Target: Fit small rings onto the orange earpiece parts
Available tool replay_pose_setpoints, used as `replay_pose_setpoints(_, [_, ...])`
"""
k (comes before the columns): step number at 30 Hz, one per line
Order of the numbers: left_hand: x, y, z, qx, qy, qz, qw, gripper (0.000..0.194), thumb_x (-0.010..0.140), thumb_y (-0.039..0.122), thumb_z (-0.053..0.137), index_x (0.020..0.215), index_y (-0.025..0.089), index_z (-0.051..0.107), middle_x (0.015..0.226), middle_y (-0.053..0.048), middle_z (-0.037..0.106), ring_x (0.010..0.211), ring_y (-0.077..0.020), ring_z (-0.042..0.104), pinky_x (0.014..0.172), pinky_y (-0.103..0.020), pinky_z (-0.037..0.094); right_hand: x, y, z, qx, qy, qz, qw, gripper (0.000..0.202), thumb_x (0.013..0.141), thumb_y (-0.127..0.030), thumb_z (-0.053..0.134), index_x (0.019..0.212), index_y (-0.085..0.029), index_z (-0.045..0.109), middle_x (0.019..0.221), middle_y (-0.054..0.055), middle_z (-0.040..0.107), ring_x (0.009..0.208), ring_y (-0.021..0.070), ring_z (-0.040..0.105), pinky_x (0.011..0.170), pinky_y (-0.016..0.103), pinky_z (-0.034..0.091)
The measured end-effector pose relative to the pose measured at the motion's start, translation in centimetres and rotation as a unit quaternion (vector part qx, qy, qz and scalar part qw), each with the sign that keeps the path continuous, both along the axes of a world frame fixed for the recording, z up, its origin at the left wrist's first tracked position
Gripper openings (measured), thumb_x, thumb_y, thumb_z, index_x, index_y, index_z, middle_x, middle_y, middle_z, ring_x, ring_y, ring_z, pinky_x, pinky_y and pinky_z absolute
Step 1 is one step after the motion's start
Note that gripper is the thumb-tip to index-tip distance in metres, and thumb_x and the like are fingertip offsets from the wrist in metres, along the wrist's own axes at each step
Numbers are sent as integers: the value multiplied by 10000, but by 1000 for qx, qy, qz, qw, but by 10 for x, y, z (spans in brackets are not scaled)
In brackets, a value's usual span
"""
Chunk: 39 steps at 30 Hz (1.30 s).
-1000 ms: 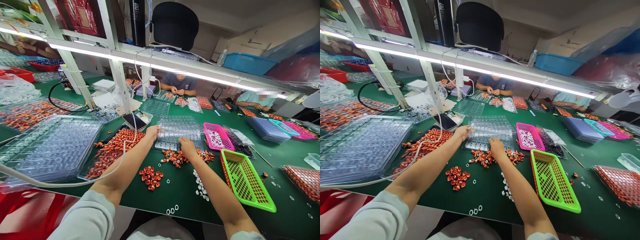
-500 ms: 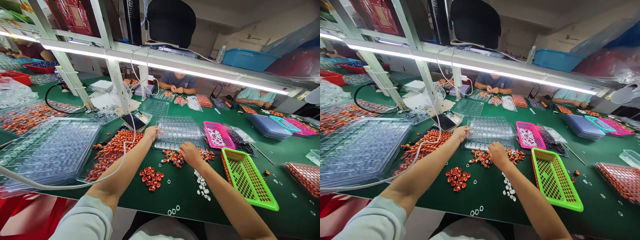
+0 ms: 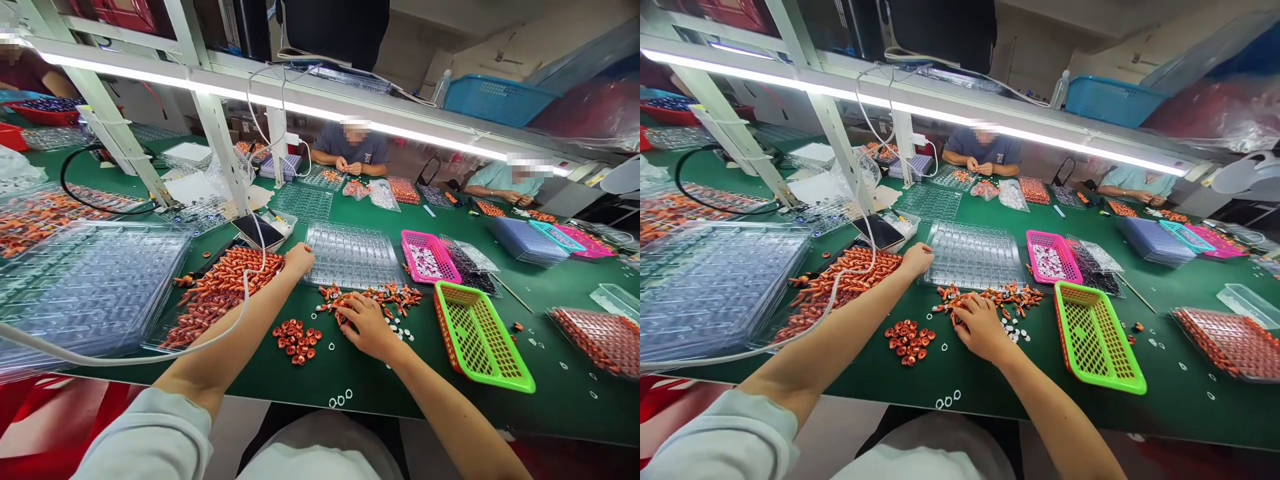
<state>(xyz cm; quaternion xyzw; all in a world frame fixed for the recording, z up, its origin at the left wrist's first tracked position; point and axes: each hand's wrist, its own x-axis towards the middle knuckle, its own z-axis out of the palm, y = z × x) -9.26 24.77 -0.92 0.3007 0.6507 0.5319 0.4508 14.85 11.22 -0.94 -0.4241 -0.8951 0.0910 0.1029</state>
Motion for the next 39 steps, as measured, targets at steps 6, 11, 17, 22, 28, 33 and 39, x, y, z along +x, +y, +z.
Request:
replay_pose_setpoints(6, [9,-33,18,63,64,-36,995,194,698,103,797,839,148,671,1226,-145,610,1351,-354,410,1083,-424,389,19,-30,18,-35,41,84,995,211,915,-338,601,1085,-292,716,1216,47,685,1296,241,514,1096,413,381])
replay_pose_setpoints(11, [26,-104,23,134,84,-121,980,335,496,37,868,672,222,651,1141,-128,675,1346,-376,417,1165,-407,273,47,-23,22,5,79,-10,997,262,953,-346,520,1119,-278,711,1207,70,693,1172,231,612,1020,381,476])
replay_pose_setpoints(17, [44,-152,10,129,129,-216,959,375,479,88,887,753,240,682,1095,-142,685,1307,-408,435,1169,-458,246,64,27,-2,52,44,-174,982,413,938,-237,418,1287,-102,594,1344,209,575,1299,350,490,1076,547,402])
replay_pose_setpoints(22, [56,-156,-1,123,145,-265,945,308,562,38,815,761,225,672,1070,-146,683,1263,-389,476,1139,-463,303,43,19,-13,34,14,-122,992,409,904,-153,431,1270,-151,614,1360,166,563,1282,322,492,1072,497,412])
replay_pose_setpoints(28, [61,-162,-3,136,150,-322,925,280,649,35,750,838,241,724,1132,-109,693,1230,-354,515,1148,-479,302,35,-10,-8,20,11,-29,999,364,919,-133,429,1191,-194,663,1357,103,587,1317,287,471,1100,474,383])
replay_pose_setpoints(33, [58,-170,-3,159,183,-351,905,277,723,84,729,937,259,746,1231,-98,664,1257,-346,499,1142,-494,316,36,-39,-8,51,27,-8,998,386,918,-100,438,1239,-196,630,1389,90,580,1389,295,403,1119,509,324])
replay_pose_setpoints(39, [61,-187,-4,195,366,-382,826,267,834,103,639,1084,176,700,1257,-143,625,1212,-318,518,1043,-527,445,34,-80,-11,24,71,10,997,365,880,-14,460,1127,-210,645,1324,84,632,1363,294,446,1116,550,267])
